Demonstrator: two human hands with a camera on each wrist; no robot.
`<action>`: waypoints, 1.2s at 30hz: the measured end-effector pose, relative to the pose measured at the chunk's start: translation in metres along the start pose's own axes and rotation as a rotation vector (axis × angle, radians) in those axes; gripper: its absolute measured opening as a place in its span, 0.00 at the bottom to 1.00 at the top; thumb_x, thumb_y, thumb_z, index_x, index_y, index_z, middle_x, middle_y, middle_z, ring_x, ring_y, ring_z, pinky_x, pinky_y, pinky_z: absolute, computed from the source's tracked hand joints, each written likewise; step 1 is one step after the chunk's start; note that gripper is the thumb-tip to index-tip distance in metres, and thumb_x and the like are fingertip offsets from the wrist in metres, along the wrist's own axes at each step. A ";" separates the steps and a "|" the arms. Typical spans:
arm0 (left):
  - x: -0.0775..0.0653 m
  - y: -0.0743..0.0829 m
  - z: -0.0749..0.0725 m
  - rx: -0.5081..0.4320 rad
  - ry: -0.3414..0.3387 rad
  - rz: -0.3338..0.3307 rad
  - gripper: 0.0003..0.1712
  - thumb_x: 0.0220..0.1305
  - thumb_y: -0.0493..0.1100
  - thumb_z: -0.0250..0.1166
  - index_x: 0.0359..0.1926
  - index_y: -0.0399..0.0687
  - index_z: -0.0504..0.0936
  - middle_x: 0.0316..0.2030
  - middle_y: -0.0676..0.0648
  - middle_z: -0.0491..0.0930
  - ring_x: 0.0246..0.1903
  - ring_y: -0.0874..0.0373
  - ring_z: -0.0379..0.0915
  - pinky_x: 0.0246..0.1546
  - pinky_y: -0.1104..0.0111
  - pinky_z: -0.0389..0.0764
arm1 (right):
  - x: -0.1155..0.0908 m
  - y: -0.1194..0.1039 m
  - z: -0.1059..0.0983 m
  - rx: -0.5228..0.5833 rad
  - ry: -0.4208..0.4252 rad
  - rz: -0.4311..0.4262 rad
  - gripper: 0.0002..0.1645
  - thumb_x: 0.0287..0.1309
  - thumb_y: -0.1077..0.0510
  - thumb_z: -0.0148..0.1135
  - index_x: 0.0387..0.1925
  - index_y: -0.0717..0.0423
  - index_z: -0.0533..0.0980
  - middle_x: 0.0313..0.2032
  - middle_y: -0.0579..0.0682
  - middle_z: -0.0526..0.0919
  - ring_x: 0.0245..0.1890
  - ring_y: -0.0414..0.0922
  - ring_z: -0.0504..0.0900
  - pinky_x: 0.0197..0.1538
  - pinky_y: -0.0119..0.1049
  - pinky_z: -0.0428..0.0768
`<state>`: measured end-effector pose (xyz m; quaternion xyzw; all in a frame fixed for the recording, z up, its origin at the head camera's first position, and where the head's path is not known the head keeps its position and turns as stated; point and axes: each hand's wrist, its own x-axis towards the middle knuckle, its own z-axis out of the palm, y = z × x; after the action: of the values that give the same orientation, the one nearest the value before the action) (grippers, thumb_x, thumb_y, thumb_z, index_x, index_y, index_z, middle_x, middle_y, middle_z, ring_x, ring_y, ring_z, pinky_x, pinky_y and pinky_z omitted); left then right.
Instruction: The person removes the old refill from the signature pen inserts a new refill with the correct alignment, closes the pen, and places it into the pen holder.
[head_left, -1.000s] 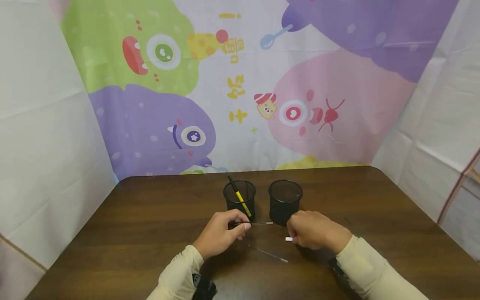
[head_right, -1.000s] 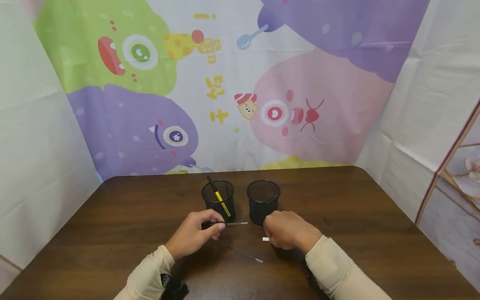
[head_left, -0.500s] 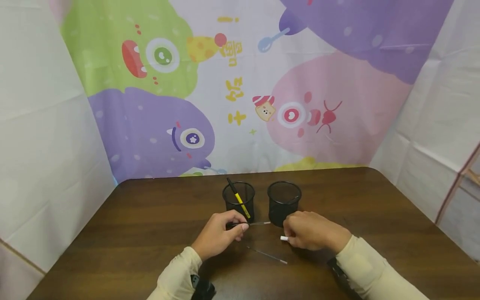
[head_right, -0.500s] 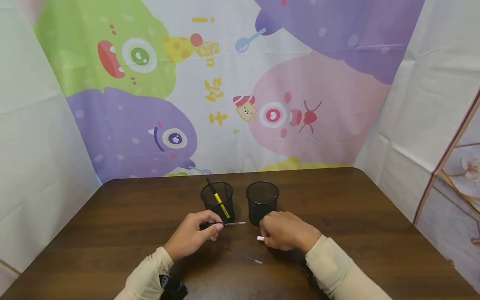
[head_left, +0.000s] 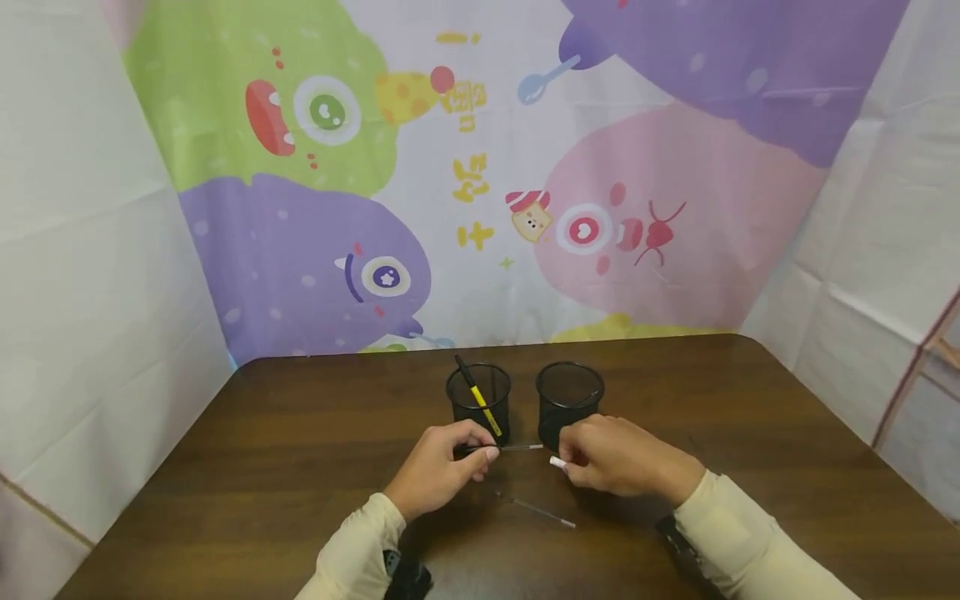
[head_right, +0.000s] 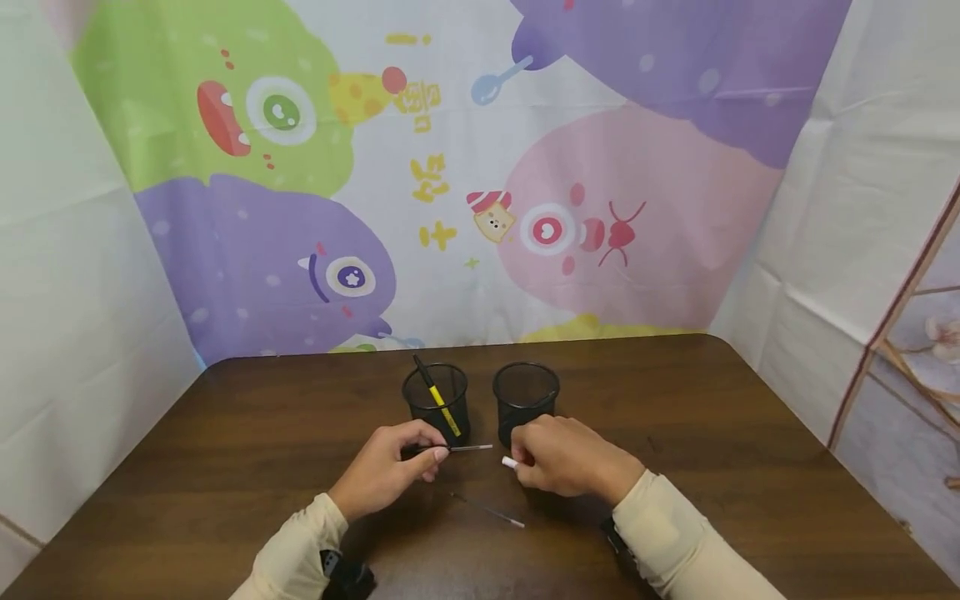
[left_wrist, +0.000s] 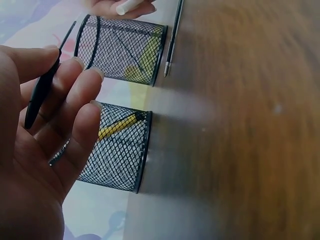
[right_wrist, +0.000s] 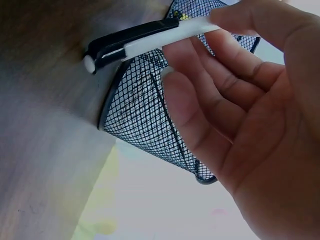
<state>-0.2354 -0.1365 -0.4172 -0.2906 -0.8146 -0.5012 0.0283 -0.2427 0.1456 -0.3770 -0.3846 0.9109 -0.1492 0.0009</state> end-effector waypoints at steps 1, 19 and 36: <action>-0.001 0.000 0.000 -0.004 -0.002 -0.003 0.03 0.70 0.43 0.66 0.41 0.51 0.83 0.29 0.48 0.84 0.26 0.60 0.82 0.33 0.65 0.83 | 0.000 0.000 0.000 0.008 -0.003 -0.002 0.09 0.58 0.58 0.67 0.28 0.43 0.74 0.24 0.33 0.72 0.22 0.32 0.70 0.26 0.32 0.72; 0.001 0.002 -0.001 -0.004 0.015 0.005 0.02 0.69 0.42 0.67 0.41 0.51 0.83 0.28 0.53 0.82 0.25 0.61 0.81 0.33 0.65 0.83 | 0.002 0.001 0.000 0.062 0.078 -0.036 0.07 0.63 0.58 0.65 0.31 0.44 0.74 0.25 0.32 0.75 0.25 0.30 0.74 0.30 0.30 0.76; -0.001 -0.002 -0.002 -0.004 0.049 0.009 0.03 0.68 0.41 0.67 0.41 0.50 0.83 0.28 0.54 0.82 0.25 0.60 0.81 0.32 0.65 0.83 | 0.005 -0.001 0.000 0.061 0.172 -0.071 0.06 0.59 0.61 0.65 0.33 0.46 0.76 0.25 0.32 0.73 0.24 0.31 0.72 0.29 0.30 0.74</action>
<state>-0.2365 -0.1390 -0.4184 -0.2822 -0.8113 -0.5096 0.0500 -0.2451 0.1413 -0.3761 -0.4024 0.8884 -0.2092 -0.0708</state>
